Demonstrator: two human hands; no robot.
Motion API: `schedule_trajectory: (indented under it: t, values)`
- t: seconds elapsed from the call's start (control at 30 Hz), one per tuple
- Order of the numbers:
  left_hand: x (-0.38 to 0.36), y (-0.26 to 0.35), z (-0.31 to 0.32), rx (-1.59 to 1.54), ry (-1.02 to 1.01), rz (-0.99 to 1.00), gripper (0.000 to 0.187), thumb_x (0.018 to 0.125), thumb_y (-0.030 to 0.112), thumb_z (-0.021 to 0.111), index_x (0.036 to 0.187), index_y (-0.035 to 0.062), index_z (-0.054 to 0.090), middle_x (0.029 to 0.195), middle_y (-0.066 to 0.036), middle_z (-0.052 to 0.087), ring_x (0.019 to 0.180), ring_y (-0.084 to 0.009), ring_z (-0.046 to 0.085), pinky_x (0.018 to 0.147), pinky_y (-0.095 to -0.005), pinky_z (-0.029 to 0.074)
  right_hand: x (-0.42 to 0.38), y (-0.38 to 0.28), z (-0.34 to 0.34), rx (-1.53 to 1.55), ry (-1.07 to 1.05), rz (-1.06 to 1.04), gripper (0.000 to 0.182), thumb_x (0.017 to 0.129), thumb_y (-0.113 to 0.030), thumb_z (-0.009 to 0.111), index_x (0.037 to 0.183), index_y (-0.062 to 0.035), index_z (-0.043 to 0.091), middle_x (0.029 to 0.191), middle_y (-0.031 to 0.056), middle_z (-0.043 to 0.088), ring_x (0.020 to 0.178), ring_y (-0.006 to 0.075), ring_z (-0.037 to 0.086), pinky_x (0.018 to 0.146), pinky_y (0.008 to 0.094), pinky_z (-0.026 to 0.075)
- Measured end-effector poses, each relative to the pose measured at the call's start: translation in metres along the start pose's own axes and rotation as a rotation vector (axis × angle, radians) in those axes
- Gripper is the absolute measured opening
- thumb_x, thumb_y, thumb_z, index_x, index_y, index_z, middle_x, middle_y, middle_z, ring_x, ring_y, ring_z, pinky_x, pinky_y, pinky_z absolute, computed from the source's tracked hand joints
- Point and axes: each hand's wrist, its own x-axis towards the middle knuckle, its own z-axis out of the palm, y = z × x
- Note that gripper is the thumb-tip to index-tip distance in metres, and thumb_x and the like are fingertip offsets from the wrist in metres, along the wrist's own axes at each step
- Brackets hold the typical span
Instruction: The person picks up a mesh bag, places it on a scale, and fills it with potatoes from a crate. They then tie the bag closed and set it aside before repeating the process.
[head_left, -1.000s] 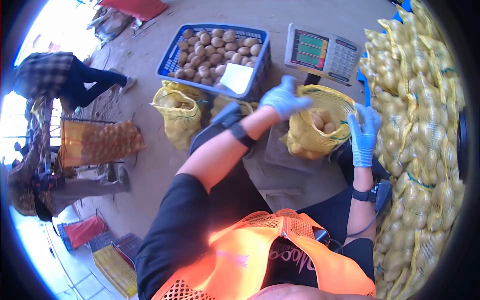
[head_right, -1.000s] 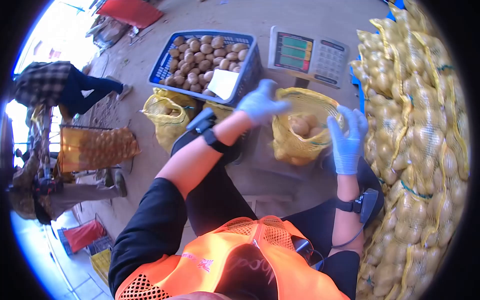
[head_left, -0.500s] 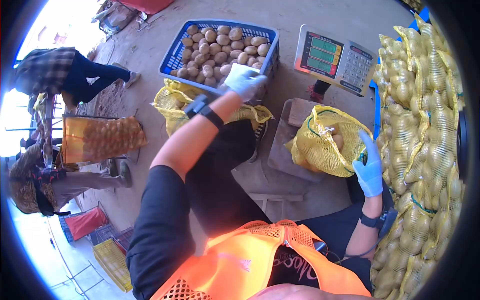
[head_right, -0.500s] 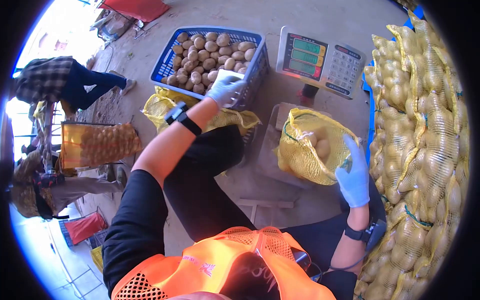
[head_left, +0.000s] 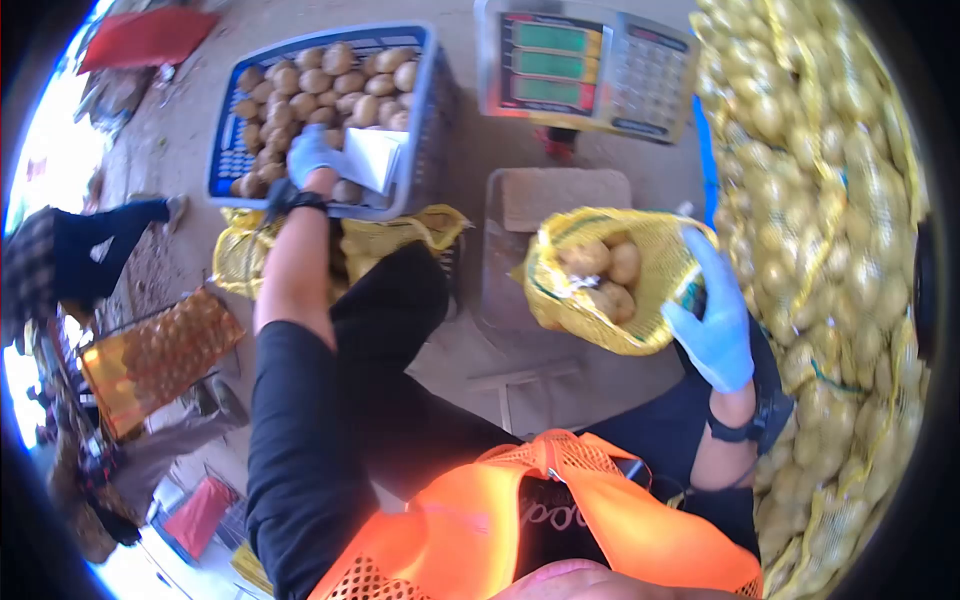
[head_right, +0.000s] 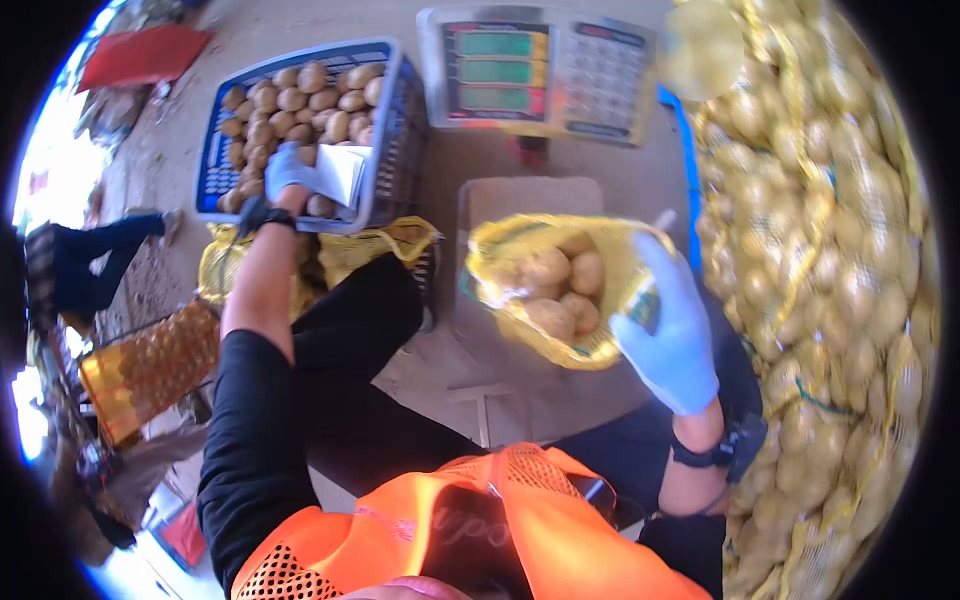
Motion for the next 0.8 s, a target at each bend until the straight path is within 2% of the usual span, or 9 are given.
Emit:
schedule_trajectory:
  t: [0.07, 0.13, 0.3, 0.33, 0.47, 0.6, 0.63, 0.73, 0.8]
  values:
    - [0.007, 0.022, -0.033, -0.141, -0.031, -0.328, 0.051, 0.067, 0.032, 0.071, 0.108, 0.0057, 0.056, 0.107, -0.021, 0.061, 0.101, -0.0347, 0.059, 0.088, -0.0411, 0.046, -0.001, -0.001, 0.0, 0.004, 0.0, -0.042, 0.068, 0.066, -0.002, 0.064, 0.131, -0.0036, 0.043, 0.125, 0.0168, 0.048, 0.115, 0.0296, 0.048, 0.095, 0.034, 0.04]
    - [0.01, 0.031, -0.05, -0.467, 0.156, -0.09, 0.064, 0.062, 0.038, 0.078, 0.109, 0.0021, 0.055, 0.108, -0.017, 0.061, 0.096, -0.0302, 0.061, 0.086, -0.0368, 0.048, -0.005, -0.004, 0.0, 0.004, 0.009, -0.045, 0.068, 0.066, -0.002, 0.065, 0.131, -0.0038, 0.043, 0.124, 0.0175, 0.049, 0.114, 0.0308, 0.049, 0.095, 0.0345, 0.041]
    - [-0.113, 0.166, -0.208, -1.536, -0.343, 0.515, 0.044, 0.072, 0.007, 0.073, 0.11, 0.0017, 0.054, 0.101, -0.005, 0.057, 0.09, -0.0144, 0.057, 0.079, -0.0263, 0.049, -0.016, 0.001, 0.008, 0.119, 0.034, -0.097, 0.067, 0.067, -0.005, 0.067, 0.129, -0.0033, 0.043, 0.121, 0.019, 0.05, 0.111, 0.0333, 0.051, 0.092, 0.0372, 0.043]
    - [-0.137, 0.182, -0.225, -1.302, -0.319, 0.79, 0.045, 0.07, 0.008, 0.074, 0.11, 0.0021, 0.054, 0.101, -0.006, 0.056, 0.095, -0.0143, 0.056, 0.08, -0.028, 0.049, -0.018, 0.001, 0.007, 0.115, 0.03, -0.101, 0.064, 0.068, -0.005, 0.066, 0.129, -0.0029, 0.044, 0.12, 0.019, 0.051, 0.11, 0.033, 0.051, 0.091, 0.0367, 0.043]
    - [-0.202, 0.237, -0.23, -0.678, -0.418, 1.226, 0.041, 0.068, 0.015, 0.07, 0.106, 0.0085, 0.059, 0.097, -0.014, 0.062, 0.092, -0.0329, 0.059, 0.079, -0.0393, 0.049, -0.029, 0.004, 0.004, 0.283, 0.003, 0.027, 0.065, 0.067, 0.0, 0.061, 0.13, -0.0028, 0.045, 0.12, 0.016, 0.054, 0.11, 0.0203, 0.051, 0.092, 0.0302, 0.041]
    - [-0.211, 0.236, -0.217, -0.526, -0.209, 1.156, 0.031, 0.072, 0.012, 0.068, 0.102, 0.008, 0.061, 0.092, -0.012, 0.062, 0.082, -0.0287, 0.062, 0.076, -0.0374, 0.049, -0.032, 0.027, 0.009, 0.097, 0.149, -0.192, 0.064, 0.067, 0.0, 0.06, 0.129, -0.0058, 0.048, 0.112, 0.0122, 0.056, 0.091, 0.0156, 0.053, 0.086, 0.0266, 0.043]
    - [-0.207, 0.229, -0.214, -0.774, -0.226, 1.026, 0.024, 0.074, 0.01, 0.067, 0.098, 0.0072, 0.063, 0.088, -0.01, 0.062, 0.079, -0.0239, 0.061, 0.073, -0.0337, 0.049, -0.036, 0.031, 0.009, 0.132, 0.097, -0.097, 0.064, 0.067, -0.001, 0.06, 0.13, -0.0067, 0.048, 0.11, 0.0107, 0.055, 0.085, 0.0135, 0.051, 0.083, 0.0254, 0.044]
    - [-0.175, 0.197, -0.195, -0.99, 0.008, 0.699, 0.011, 0.079, 0.006, 0.064, 0.089, 0.0056, 0.066, 0.081, -0.007, 0.063, 0.072, -0.0153, 0.059, 0.067, -0.0255, 0.047, -0.036, 0.034, 0.012, 0.167, 0.113, -0.136, 0.057, 0.07, -0.005, 0.061, 0.126, -0.0029, 0.047, 0.114, 0.0163, 0.055, 0.106, 0.0282, 0.054, 0.098, 0.0366, 0.038]
    - [-0.135, 0.157, -0.151, -0.776, 0.17, 0.52, 0.017, 0.075, 0.01, 0.066, 0.092, 0.0067, 0.066, 0.086, -0.008, 0.065, 0.077, -0.0217, 0.061, 0.071, -0.0298, 0.048, -0.036, 0.031, 0.009, 0.294, 0.041, -0.032, 0.065, 0.067, -0.001, 0.061, 0.131, -0.0058, 0.046, 0.121, 0.0121, 0.052, 0.094, 0.0153, 0.052, 0.087, 0.027, 0.043]
